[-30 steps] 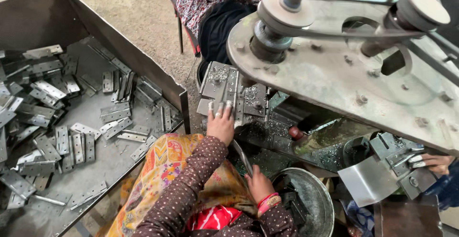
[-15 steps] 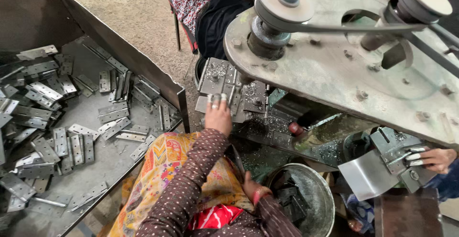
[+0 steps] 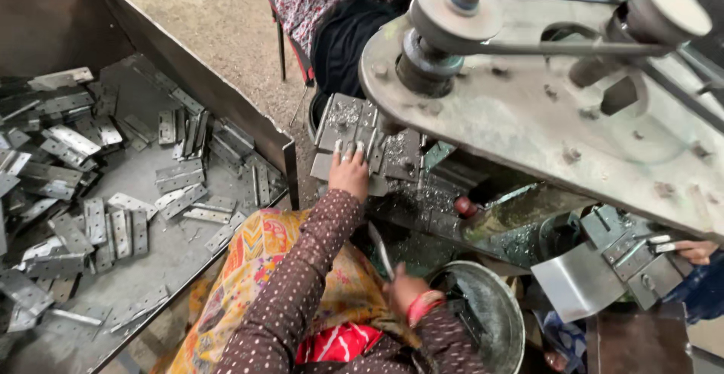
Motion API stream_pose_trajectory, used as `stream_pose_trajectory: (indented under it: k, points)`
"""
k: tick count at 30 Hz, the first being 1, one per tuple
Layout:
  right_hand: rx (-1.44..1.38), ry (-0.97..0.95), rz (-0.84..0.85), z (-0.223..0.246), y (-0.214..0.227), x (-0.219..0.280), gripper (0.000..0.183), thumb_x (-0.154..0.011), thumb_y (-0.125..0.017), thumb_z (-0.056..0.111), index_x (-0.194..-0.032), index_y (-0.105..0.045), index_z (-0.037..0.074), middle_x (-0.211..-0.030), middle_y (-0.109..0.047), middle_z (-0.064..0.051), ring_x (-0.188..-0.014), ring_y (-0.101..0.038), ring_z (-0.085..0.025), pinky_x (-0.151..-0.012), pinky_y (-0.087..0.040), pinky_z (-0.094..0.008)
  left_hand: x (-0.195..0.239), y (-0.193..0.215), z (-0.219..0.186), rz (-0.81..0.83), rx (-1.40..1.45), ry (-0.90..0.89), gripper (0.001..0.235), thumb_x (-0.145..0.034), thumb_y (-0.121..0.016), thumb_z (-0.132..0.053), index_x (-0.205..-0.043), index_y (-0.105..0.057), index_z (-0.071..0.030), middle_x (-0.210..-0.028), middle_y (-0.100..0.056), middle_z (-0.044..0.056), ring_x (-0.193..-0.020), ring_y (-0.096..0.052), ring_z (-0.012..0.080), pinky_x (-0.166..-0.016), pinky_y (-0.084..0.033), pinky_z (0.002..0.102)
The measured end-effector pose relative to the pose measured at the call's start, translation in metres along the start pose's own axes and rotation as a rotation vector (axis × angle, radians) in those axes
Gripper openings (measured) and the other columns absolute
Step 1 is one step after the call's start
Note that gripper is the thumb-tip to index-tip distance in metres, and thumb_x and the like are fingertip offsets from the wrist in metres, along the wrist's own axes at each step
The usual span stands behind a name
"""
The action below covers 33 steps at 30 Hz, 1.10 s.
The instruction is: The person picks up metal plates from a bin and places them one at a time into a machine jig. They use a lever by hand to activate the machine and then remove the plates, stacking them back into a bin.
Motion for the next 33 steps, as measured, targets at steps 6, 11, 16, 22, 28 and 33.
stream_pose_trajectory:
  k: [6,11,16,22,28,33]
  points:
    - [-0.044,-0.182,0.138,0.031,-0.016,-0.013,0.068,-0.103,-0.035,0.049,-0.148,-0.030,-0.001,-0.114,-0.071,-0.026,-0.105,-0.068,-0.046,-0.093,-0.052,-0.058,0.010,0.002,0.003,-0.016,-0.004,-0.010,0.029,-0.094,-0.054,-0.016,-0.116,-0.071,-0.010,-0.149,-0.051,0.013,-0.138,-0.049,0.0267,-0.120,-0.021,0.055]
    - [0.067,-0.023,0.066,0.010,-0.001,0.002,0.069,-0.103,-0.042,0.047,-0.149,-0.028,-0.002,-0.114,-0.072,-0.026,-0.106,-0.069,-0.045,-0.092,-0.053,-0.057,0.003,-0.004,0.003,-0.098,-0.069,-0.025,0.032,-0.089,-0.055,-0.019,-0.112,-0.073,-0.009,-0.146,-0.052,0.012,-0.138,-0.047,0.0259,-0.117,-0.022,0.055]
    - [0.016,0.063,0.022,0.010,0.025,0.027,0.068,-0.102,-0.051,0.043,-0.146,-0.028,-0.004,-0.109,-0.073,-0.028,-0.102,-0.071,-0.045,-0.088,-0.056,-0.054,-0.024,-0.007,0.006,0.088,-0.034,0.020,0.027,-0.099,-0.056,-0.021,-0.116,-0.074,-0.011,-0.149,-0.053,0.009,-0.144,-0.044,0.0238,-0.123,-0.024,0.052]
    - [-0.049,-0.150,0.160,0.035,-0.013,-0.011,0.062,-0.102,-0.051,0.039,-0.144,-0.030,-0.003,-0.105,-0.071,-0.028,-0.098,-0.071,-0.045,-0.085,-0.055,-0.056,-0.014,0.016,0.002,0.129,-0.052,0.005,0.025,-0.096,-0.058,-0.025,-0.112,-0.075,-0.014,-0.156,-0.045,0.009,-0.145,-0.039,0.0241,-0.122,-0.021,0.051]
    - [0.019,0.076,-0.008,0.006,0.002,0.009,0.057,-0.102,-0.051,0.035,-0.141,-0.031,-0.001,-0.100,-0.070,-0.029,-0.095,-0.070,-0.045,-0.082,-0.055,-0.058,-0.010,0.013,0.006,0.093,-0.023,-0.008,0.026,-0.097,-0.056,-0.024,-0.112,-0.075,-0.014,-0.154,-0.046,0.008,-0.145,-0.039,0.0242,-0.123,-0.020,0.053]
    - [-0.025,0.037,0.056,-0.001,0.006,0.003,0.065,-0.102,-0.032,0.051,-0.143,-0.034,0.001,-0.104,-0.072,-0.026,-0.101,-0.070,-0.044,-0.090,-0.052,-0.057,-0.035,0.002,-0.001,0.115,-0.068,-0.006,0.027,-0.098,-0.056,-0.024,-0.113,-0.075,-0.013,-0.150,-0.051,0.010,-0.143,-0.044,0.0235,-0.121,-0.025,0.051]
Point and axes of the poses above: each hand's wrist, its own x-axis away from the middle knuckle, its own y-axis out of the back of the hand, z = x × y, the point moved 1 cm from there along -x, towards the middle knuckle
